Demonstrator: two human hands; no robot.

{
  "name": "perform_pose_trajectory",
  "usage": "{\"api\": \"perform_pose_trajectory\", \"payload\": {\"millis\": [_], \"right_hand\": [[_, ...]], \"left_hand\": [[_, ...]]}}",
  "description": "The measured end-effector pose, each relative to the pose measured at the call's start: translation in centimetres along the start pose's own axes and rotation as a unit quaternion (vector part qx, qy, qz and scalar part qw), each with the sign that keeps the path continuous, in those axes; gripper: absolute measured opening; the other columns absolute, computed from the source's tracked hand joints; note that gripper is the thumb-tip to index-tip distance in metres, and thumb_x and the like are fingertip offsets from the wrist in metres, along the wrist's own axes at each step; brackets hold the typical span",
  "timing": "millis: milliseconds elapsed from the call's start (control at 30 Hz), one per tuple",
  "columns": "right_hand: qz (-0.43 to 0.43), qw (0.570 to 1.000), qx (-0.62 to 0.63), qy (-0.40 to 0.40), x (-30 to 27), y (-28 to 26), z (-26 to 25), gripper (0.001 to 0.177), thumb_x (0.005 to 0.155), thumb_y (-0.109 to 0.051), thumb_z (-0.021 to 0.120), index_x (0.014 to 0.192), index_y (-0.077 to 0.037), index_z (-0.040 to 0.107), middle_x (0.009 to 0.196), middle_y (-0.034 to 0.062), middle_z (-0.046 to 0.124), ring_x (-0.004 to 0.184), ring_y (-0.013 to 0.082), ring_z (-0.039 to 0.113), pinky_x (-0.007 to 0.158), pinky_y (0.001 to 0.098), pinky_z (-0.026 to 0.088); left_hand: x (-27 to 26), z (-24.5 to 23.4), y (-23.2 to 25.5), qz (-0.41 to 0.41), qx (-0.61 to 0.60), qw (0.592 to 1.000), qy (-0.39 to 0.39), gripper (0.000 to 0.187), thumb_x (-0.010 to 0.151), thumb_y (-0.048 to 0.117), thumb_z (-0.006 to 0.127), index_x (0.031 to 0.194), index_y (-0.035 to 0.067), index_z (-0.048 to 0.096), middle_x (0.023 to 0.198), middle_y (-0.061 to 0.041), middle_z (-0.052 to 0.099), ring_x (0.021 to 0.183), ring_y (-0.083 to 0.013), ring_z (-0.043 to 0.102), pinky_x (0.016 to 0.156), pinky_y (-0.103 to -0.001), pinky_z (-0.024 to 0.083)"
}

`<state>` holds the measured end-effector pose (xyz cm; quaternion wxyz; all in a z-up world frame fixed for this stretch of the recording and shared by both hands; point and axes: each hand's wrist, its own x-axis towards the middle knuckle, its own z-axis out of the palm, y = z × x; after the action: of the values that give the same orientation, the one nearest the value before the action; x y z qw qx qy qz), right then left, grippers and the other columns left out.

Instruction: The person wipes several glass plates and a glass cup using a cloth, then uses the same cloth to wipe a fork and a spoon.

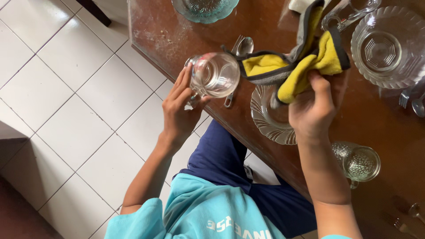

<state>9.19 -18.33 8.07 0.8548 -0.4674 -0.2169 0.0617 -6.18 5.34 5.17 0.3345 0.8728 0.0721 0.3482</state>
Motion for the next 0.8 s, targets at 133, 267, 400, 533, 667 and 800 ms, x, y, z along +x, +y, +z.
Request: {"api": "perform_pose_trajectory", "payload": {"millis": [133,267,400,533,667,800], "right_hand": [[0.071,0.985,0.155,-0.026,-0.6,1.8,1.1,0.045,0.105,-0.007,0.049,0.149,-0.006,0.044,0.132,0.0133,0.06,0.115,0.0229,0.065,0.1,0.039,0.058],[0.086,0.978,0.051,-0.181,-0.6,2.7,2.7,0.027,0.108,-0.008,0.059,0.135,-0.008,0.051,0.124,0.0154,0.064,0.118,0.0261,0.069,0.103,0.0392,0.059],[-0.252,0.799,-0.486,-0.251,-0.5,1.4,4.3,0.031,0.094,-0.016,0.076,0.12,-0.005,0.064,0.133,0.0182,0.057,0.124,0.0288,0.06,0.103,0.0435,0.053],[-0.258,0.701,-0.61,-0.265,-0.8,0.7,4.8,0.025,0.095,-0.014,0.077,0.116,-0.002,0.079,0.127,0.0177,0.054,0.12,0.0335,0.051,0.106,0.0469,0.041],[-0.151,0.661,-0.633,-0.374,-1.5,1.4,5.8,0.013,0.089,-0.014,0.071,0.096,-0.004,0.074,0.124,0.0165,0.061,0.111,0.0314,0.056,0.099,0.0489,0.039],[-0.205,0.727,-0.539,-0.373,-2.1,2.3,6.7,0.063,0.074,-0.013,0.068,0.134,0.004,0.059,0.137,0.0234,0.056,0.132,0.0393,0.052,0.113,0.0497,0.033]], "left_hand": [[-0.6,0.6,-0.2,0.029,0.037,0.999,-0.019,0.034,0.083,0.016,0.091,0.086,-0.001,0.062,0.151,-0.021,0.052,0.145,-0.0369,0.049,0.115,-0.045,0.051],[-0.9,1.2,-0.2,0.044,0.056,0.997,-0.027,0.031,0.085,0.02,0.089,0.087,0.0,0.065,0.152,-0.02,0.053,0.144,-0.0362,0.052,0.114,-0.044,0.053],[-0.8,1.4,-0.1,0.066,0.109,0.992,-0.023,0.036,0.087,0.029,0.088,0.079,0.005,0.063,0.147,-0.019,0.058,0.14,-0.0341,0.055,0.099,-0.041,0.059],[-0.6,0.8,0.3,0.059,0.14,0.988,-0.017,0.037,0.089,0.032,0.087,0.077,0.007,0.061,0.145,-0.018,0.061,0.139,-0.0313,0.058,0.086,-0.038,0.063],[-0.2,-0.1,0.8,0.064,0.152,0.986,-0.004,0.035,0.09,0.026,0.086,0.077,0.005,0.06,0.145,-0.019,0.06,0.14,-0.0336,0.056,0.084,-0.039,0.062],[-0.4,-0.3,1.3,0.077,0.18,0.98,0.015,0.024,0.089,0.012,0.081,0.078,0.005,0.061,0.146,-0.017,0.06,0.143,-0.0355,0.054,0.081,-0.037,0.062]]}}
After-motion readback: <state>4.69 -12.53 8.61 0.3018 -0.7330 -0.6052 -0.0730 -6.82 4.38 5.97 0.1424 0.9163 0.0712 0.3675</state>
